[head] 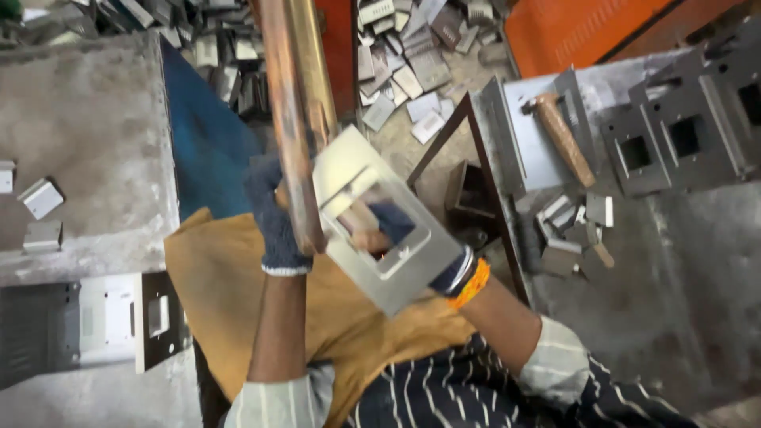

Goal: The person operates a hand-lever press machine to stamp and bend small metal panels. They place a flat metal plate into the press die, pull the lever down to press it, remove the formed part, and stack finished box-shaped enclosures on the workbench.

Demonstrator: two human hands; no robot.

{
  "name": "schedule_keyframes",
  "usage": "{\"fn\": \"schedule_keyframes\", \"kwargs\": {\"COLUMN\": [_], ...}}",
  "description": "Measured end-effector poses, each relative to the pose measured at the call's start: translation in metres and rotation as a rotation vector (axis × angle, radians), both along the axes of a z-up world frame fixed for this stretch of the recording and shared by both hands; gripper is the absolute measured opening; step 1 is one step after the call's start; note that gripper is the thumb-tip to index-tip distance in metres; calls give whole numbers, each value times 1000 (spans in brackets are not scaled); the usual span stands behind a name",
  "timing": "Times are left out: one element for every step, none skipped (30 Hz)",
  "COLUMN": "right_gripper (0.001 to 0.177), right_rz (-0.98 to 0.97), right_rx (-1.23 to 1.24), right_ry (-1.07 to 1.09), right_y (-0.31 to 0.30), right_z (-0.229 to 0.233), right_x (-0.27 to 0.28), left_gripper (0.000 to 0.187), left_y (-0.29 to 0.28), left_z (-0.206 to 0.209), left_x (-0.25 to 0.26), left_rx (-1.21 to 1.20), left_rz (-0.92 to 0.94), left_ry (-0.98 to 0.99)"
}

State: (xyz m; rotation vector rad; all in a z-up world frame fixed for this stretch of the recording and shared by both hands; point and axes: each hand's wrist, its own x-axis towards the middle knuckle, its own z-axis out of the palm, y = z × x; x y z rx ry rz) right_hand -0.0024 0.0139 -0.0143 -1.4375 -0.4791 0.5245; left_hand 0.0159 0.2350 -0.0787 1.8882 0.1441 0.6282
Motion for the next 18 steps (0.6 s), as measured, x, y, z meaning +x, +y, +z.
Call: {"fn": "schedule_keyframes", "kwargs": {"right_gripper": [54, 51, 51, 46, 42, 42, 47, 61, 61, 36, 39, 39, 28, 23, 23, 25, 27, 27], "right_rz": [-67, -135, -132, -218, -303, -299, -460, -601, -597, -732, -870, -871, -757, -645, -636, -598, -563, -558], "right_rx": [126, 252, 256, 452, 647, 648, 334, 17, 12, 182, 360, 360, 325, 291, 293, 295, 296, 295], "right_ry": [161, 321, 302, 509, 724, 714, 474, 225, 224, 366, 504, 503, 411, 317, 318, 313, 309, 310], "right_y": [-8, -17, -22, -27, -33, -34, -36, -39, -27, -16, -3, 3, 10, 17, 23, 28, 33, 37], "right_z": [-15, -29, -41, -53, -66, -46, -28, -9, -3, 3, 9, 21, 34, 46, 50, 53, 56, 55], "right_x": [-6, -11, -4, 4, 8, 6, -4, -13, -12, -11, -10, -9, -6, -3, 0, 4, 6, 6], "left_gripper": [20, 23, 23, 28, 37, 37, 36, 37, 37, 44, 52, 52, 50, 63, 63, 68, 75, 75], "left_y": [-9, -17, -17, -17, -17, -21, -27, -33, -33, -33, -32, -29, -26, -22, -15, -8, -2, 4], "left_z": [21, 43, 44, 45, 44, 53, 59, 65, 67, 70, 73, 79, 86, 92, 113, 134, 155, 164], "left_x": [-5, -8, -9, -9, -13, -15, -25, -35, -40, -46, -50, -56, -61, -66, -66, -68, -69, -71], "left_rx": [35, 72, 73, -58, -188, -188, -248, -307, -311, -353, -390, -391, -353, -314, -311, -32, 246, 246], "left_rz": [55, 108, 109, 99, 86, 85, 166, 247, 252, 286, 311, 310, 255, 200, 208, 194, 172, 177], "left_ry": [-198, -396, -415, -282, -138, -148, -163, -177, -176, -65, 48, 48, 11, -25, -28, -129, -224, -223]}}
